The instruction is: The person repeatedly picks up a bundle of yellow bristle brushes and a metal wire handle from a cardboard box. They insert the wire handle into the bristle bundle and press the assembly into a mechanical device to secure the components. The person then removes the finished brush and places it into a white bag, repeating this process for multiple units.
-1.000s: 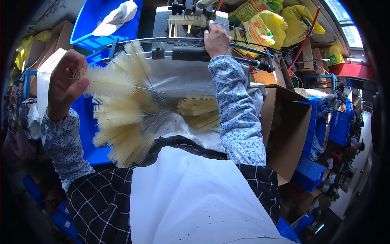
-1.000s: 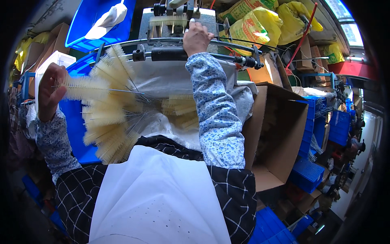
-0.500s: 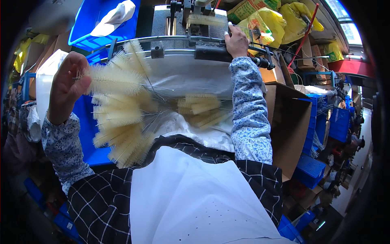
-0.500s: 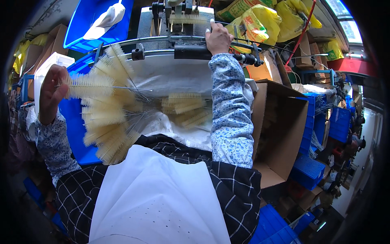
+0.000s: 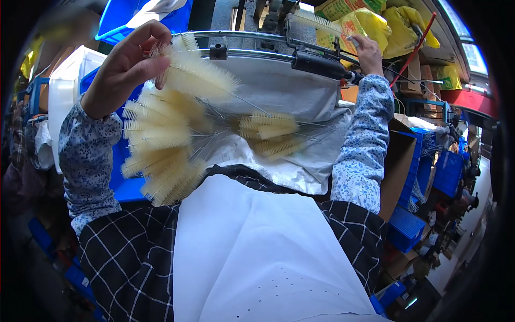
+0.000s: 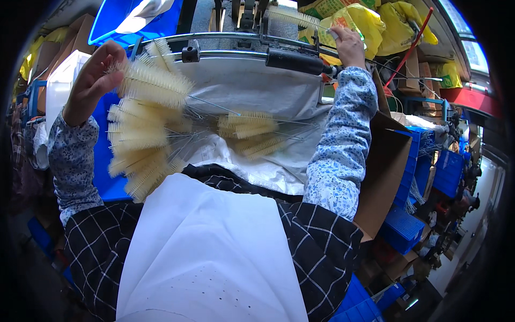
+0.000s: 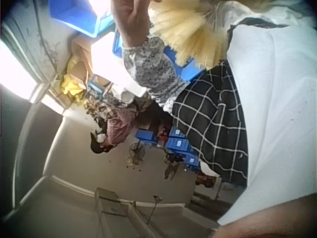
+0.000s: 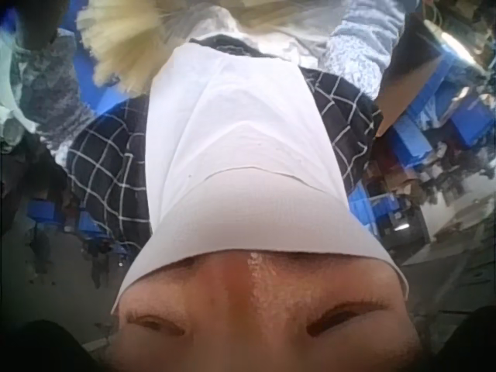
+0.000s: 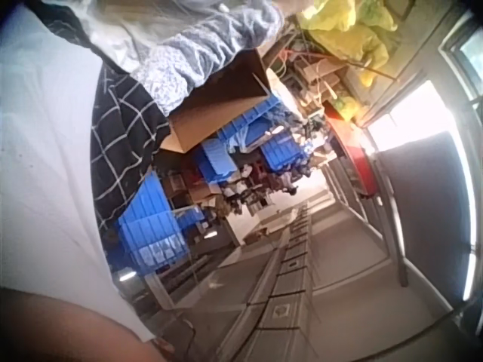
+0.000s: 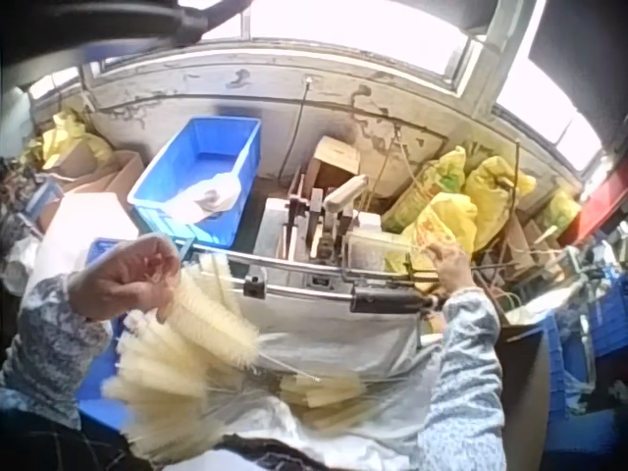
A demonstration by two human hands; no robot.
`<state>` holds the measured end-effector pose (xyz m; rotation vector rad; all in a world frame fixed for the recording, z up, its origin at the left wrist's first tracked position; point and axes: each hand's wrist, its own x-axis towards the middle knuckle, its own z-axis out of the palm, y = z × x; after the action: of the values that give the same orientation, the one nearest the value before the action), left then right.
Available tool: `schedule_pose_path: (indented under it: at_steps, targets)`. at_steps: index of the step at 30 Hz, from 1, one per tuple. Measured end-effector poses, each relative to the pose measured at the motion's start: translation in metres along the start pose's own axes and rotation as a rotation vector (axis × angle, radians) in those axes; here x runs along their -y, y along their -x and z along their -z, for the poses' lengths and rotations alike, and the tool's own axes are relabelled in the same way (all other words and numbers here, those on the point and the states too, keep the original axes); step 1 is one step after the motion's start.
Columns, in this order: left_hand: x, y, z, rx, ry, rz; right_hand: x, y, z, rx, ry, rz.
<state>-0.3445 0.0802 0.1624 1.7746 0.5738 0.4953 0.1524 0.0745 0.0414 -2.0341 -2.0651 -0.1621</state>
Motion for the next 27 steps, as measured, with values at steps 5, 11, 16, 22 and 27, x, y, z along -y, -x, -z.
schedule_pose_path:
  at_steps: [5, 11, 16, 22, 27]
  targets:
    - [0.019, -0.017, -0.018, 0.079, 0.136, -0.036, 0.019, 0.059, 0.063, 0.523, -0.711, -0.154]
    - [0.022, -0.046, -0.075, -0.026, 0.091, -0.021, 0.161, 0.058, 0.051, 0.703, -1.269, 0.119]
    - [0.008, -0.018, -0.058, 0.003, -0.088, 0.280, 0.211, 0.064, 0.015, 0.504, -1.360, 0.061]
    - [0.055, 0.045, -0.005, 0.281, -1.041, 0.496, 0.110, 0.008, -0.046, -0.227, -0.076, -0.104]
    - [0.053, 0.039, -0.012, 0.250, -0.849, 0.638, 0.107, -0.002, -0.048, -0.141, 0.036, -0.186]
